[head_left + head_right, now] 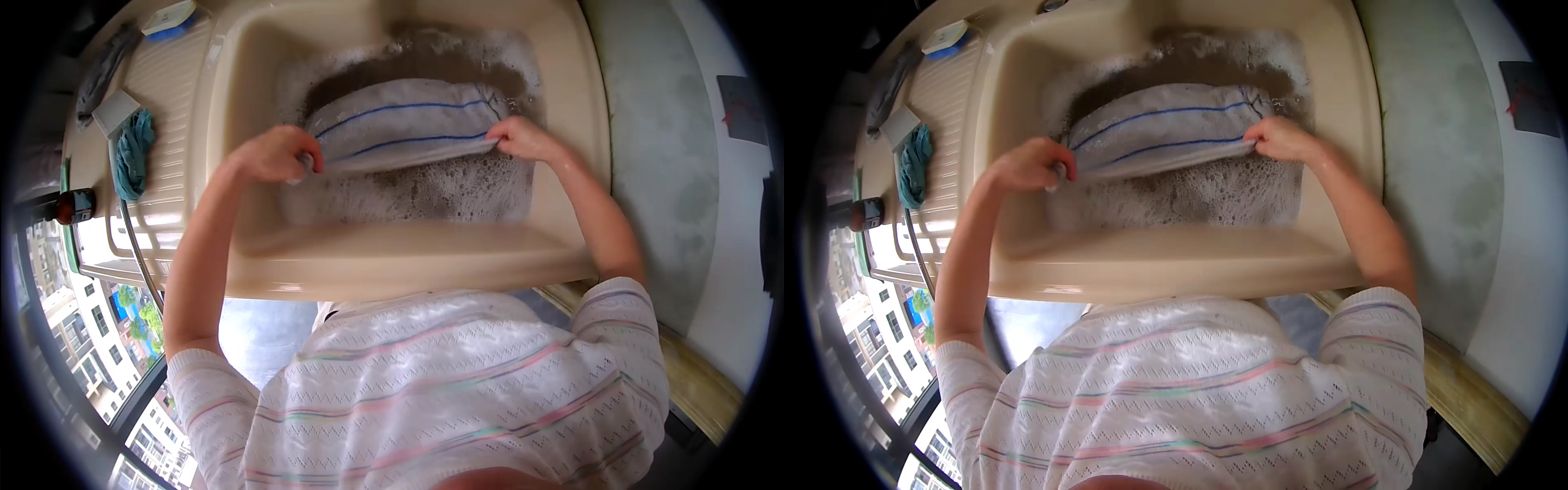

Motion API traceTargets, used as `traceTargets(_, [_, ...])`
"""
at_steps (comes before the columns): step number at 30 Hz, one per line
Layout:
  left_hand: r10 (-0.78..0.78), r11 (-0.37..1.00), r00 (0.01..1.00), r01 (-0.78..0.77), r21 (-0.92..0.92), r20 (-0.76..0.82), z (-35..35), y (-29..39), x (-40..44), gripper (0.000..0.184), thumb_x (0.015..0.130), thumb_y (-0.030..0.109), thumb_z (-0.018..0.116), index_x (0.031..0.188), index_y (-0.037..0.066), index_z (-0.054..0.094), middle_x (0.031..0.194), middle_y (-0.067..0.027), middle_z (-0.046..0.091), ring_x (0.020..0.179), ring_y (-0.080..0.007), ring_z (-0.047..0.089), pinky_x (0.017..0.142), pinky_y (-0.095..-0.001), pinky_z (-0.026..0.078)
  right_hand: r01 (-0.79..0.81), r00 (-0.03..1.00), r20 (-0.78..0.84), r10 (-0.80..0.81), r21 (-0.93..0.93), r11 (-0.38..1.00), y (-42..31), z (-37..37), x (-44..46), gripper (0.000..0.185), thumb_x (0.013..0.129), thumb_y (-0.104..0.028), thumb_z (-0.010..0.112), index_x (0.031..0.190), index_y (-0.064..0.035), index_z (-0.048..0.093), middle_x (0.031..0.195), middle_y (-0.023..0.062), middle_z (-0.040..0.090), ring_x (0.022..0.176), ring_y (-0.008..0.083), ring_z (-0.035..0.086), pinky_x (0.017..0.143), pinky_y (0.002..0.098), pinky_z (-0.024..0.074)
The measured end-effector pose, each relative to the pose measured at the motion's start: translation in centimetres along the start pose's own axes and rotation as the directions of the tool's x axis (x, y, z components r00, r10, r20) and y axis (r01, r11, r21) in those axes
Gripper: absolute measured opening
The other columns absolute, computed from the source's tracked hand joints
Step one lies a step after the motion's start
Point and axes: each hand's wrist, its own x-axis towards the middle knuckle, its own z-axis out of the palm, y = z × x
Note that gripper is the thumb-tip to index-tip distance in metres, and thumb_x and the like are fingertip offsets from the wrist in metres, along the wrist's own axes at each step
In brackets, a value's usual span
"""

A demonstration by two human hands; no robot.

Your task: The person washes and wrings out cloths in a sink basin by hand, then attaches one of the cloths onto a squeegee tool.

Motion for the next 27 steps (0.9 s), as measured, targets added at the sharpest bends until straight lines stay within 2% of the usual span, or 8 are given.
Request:
traceTargets(5, [-0.1,0.991,0.968,0.117,-0.063,0.231,-0.2,0.0,2.4,0.04,0.064,0.014,0.061,0.102,0.003,0.059,0.092,-0.0156,0.062,0.084,-0.0218,0.058,0.078,-0.03,0.044,-0.004,0.976,-0.214,0.031,0.122,0.992,1.1,-1.2,2.9,0.029,0.07,-0.016,0.062,0.099,-0.0084,0.061,0.086,0.0105,0.063,0.078,0.02,0.058,0.072,0.0288,0.0452])
traceTargets(8, [-0.262,0.962,0.87,0.269,-0.044,-0.417,-0.9,-5.0,6.1,0.046,0.065,0.019,0.066,0.107,0.003,0.057,0.096,-0.0138,0.062,0.086,-0.0209,0.058,0.081,-0.0308,0.043,0.069,0.753,-0.654,-0.078,-0.039,0.997,4.5,1.3,9.3,0.041,0.067,-0.027,0.067,0.104,-0.0123,0.058,0.093,0.0137,0.061,0.082,0.0237,0.058,0.075,0.0293,0.0451])
traceTargets(11, [-0.33,0.938,0.825,0.236,-0.252,-0.458,5.1,-9.3,11.3,0.049,0.066,0.021,0.068,0.108,0.001,0.056,0.098,-0.0124,0.061,0.089,-0.0226,0.056,0.083,-0.0329,0.042,-0.124,0.891,-0.453,0.032,-0.174,0.977,0.7,4.9,11.1,0.051,0.066,-0.032,0.07,0.109,-0.0086,0.055,0.099,0.0153,0.06,0.09,0.0244,0.057,0.078,0.0309,0.0444])
traceTargets(14, [-0.277,0.942,0.955,0.249,-0.225,-0.105,5.4,-6.6,12.8,0.05,0.068,0.021,0.067,0.11,-0.002,0.053,0.099,-0.0125,0.059,0.092,-0.0239,0.055,0.085,-0.0335,0.042,0.002,0.962,-0.248,0.118,0.436,0.9,2.0,4.1,10.7,0.057,0.067,-0.034,0.071,0.11,-0.0013,0.053,0.102,0.0159,0.058,0.095,0.0229,0.055,0.079,0.0317,0.0437])
traceTargets(20, [-0.332,0.164,0.943,0.04,-0.986,-0.017,5.2,-6.0,12.9,0.051,0.072,0.028,0.066,0.113,0.003,0.051,0.109,-0.0107,0.055,0.1,-0.0208,0.052,0.089,-0.0348,0.039,0.062,0.762,-0.409,0.502,0.818,0.571,4.1,4.2,10.7,0.044,0.066,-0.031,0.073,0.094,0.0008,0.06,0.093,0.0121,0.062,0.087,0.0176,0.057,0.075,0.0289,0.0446])
traceTargets(24, [-0.131,-0.352,0.99,0.001,-0.936,0.051,5.9,-1.8,15.3,0.037,0.086,0.032,0.048,0.112,0.005,0.05,0.11,-0.0076,0.055,0.101,-0.021,0.051,0.09,-0.0361,0.039,0.093,0.968,-0.232,0.091,0.675,0.732,-6.6,6.7,12.7,0.036,0.061,-0.03,0.072,0.08,-0.0013,0.064,0.097,0.0138,0.06,0.09,0.0206,0.056,0.078,0.0327,0.0444])
traceTargets(26, [0.471,-0.549,0.84,0.042,-0.835,-0.268,7.8,-3.8,16.8,0.039,0.088,0.034,0.044,0.113,0.006,0.049,0.112,-0.0084,0.053,0.105,-0.0209,0.048,0.092,-0.0346,0.037,0.347,0.77,-0.584,-0.256,0.047,0.937,-13.1,7.3,10.5,0.039,0.056,-0.036,0.069,0.079,-0.0046,0.065,0.094,0.0159,0.058,0.091,0.0285,0.054,0.08,0.0358,0.044])
traceTargets(27, [0.077,-0.426,0.893,-0.373,-0.824,-0.444,8.2,-1.3,14.7,0.037,0.088,0.035,0.043,0.108,0.005,0.05,0.101,-0.0086,0.055,0.097,-0.0205,0.051,0.088,-0.0339,0.04,0.367,0.637,-0.685,-0.353,-0.134,0.921,-16.5,7.5,8.8,0.03,0.061,-0.031,0.069,0.079,-0.0072,0.064,0.09,0.0103,0.057,0.084,0.0267,0.054,0.072,0.0362,0.0463])
